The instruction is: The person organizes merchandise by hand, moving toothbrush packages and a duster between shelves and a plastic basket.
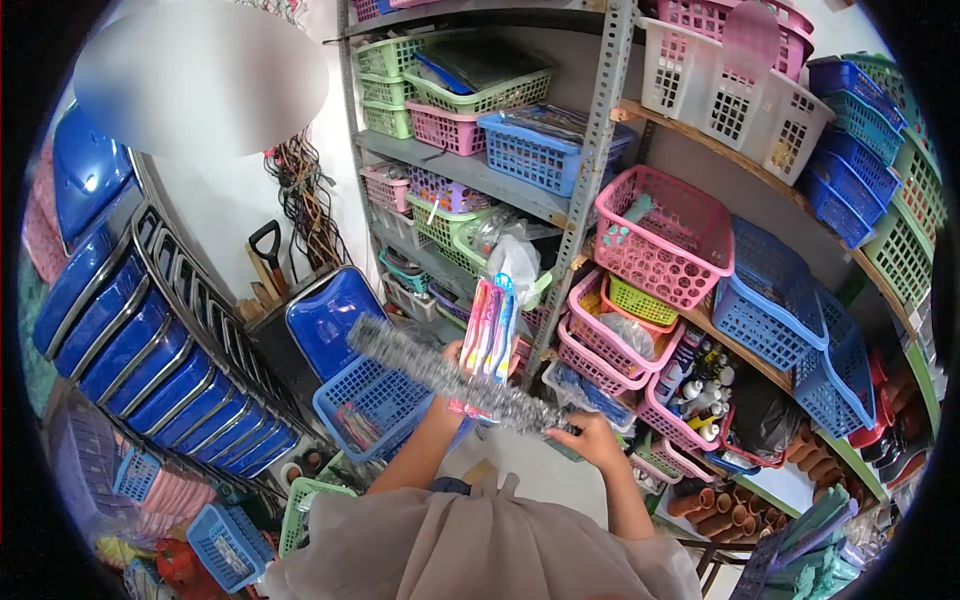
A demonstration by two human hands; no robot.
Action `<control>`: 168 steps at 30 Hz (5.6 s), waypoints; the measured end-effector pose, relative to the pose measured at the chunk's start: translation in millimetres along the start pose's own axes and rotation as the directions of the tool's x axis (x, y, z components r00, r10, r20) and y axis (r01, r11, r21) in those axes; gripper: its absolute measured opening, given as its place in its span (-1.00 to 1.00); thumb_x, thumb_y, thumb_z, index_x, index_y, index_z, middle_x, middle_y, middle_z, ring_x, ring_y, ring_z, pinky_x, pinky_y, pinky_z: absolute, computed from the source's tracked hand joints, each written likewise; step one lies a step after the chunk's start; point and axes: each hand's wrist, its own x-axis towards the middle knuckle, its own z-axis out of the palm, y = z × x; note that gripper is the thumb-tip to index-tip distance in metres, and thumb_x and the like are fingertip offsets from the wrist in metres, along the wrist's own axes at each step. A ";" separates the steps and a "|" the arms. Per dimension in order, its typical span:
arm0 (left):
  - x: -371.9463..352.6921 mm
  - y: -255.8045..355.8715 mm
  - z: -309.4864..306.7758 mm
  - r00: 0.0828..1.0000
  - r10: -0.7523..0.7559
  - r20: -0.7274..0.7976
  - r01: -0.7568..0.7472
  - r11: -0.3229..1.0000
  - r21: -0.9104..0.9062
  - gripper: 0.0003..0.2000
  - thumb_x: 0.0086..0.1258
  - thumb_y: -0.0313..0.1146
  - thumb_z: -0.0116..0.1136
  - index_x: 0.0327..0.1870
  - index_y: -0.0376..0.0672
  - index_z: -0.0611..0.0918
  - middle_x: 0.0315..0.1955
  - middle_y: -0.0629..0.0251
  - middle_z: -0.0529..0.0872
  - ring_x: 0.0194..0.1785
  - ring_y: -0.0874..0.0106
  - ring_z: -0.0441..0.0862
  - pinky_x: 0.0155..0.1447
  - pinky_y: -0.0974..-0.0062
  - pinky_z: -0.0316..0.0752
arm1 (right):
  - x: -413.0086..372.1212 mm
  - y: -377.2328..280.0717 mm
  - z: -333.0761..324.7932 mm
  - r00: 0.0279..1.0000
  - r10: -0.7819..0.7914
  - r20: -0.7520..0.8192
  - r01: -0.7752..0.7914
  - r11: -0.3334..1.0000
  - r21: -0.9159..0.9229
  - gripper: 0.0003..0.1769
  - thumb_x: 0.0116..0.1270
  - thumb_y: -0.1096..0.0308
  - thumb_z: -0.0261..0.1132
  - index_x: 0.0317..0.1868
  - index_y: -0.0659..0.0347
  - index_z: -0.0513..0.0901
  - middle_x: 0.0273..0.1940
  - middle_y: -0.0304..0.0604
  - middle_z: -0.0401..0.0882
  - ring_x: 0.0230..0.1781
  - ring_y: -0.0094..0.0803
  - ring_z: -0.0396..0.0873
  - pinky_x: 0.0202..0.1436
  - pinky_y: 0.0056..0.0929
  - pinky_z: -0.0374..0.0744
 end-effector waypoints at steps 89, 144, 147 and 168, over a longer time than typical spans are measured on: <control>357.2 157.0 159.9 0.700 -0.035 0.713 -0.399 -0.848 0.350 -0.34 0.22 -0.29 0.22 0.38 -0.05 0.27 0.37 0.27 0.26 0.50 0.20 0.06 0.45 -0.21 -0.08 | 556.0 -50.3 -149.0 0.868 -0.214 -0.448 -0.048 0.862 -0.505 -0.72 0.18 0.39 0.27 -0.07 0.13 0.67 -0.25 0.18 0.66 -0.15 0.09 0.63 -0.06 -0.08 0.55; 304.2 180.8 140.4 0.814 0.002 0.580 -0.412 -0.702 0.581 -0.28 0.33 -0.26 0.17 0.49 0.03 0.12 0.53 0.29 -0.04 0.58 0.16 -0.22 0.46 -0.29 -0.22 | 542.7 -50.3 -118.3 0.732 -0.472 -0.491 -0.028 0.699 -0.714 -0.75 0.18 0.35 0.33 -0.10 0.14 0.66 0.06 -0.16 0.49 0.13 -0.15 0.41 0.09 -0.03 0.40; 264.0 216.2 109.1 0.793 0.091 0.603 -0.365 -0.722 0.588 -0.36 0.32 -0.28 0.19 0.43 0.06 0.26 0.52 0.18 -0.04 0.57 0.09 -0.14 0.49 -0.13 -0.14 | 520.2 -86.9 -79.9 0.519 -0.685 -0.511 0.333 0.713 -0.618 -0.85 0.15 0.47 0.32 -0.23 0.18 0.63 -0.10 -0.16 0.56 -0.06 -0.16 0.49 -0.02 -0.22 0.40; -112.5 284.2 -276.7 0.281 0.951 -0.129 0.464 -0.017 0.886 -0.50 0.26 -0.24 0.18 0.22 -0.23 0.49 -0.02 -0.05 0.63 0.02 0.07 0.62 0.14 0.25 0.47 | 386.0 -20.3 404.3 0.397 -0.412 0.820 0.440 0.870 0.224 -0.74 0.28 0.20 0.28 -0.19 0.21 0.67 -0.24 -0.02 0.64 -0.26 -0.09 0.62 -0.16 -0.23 0.53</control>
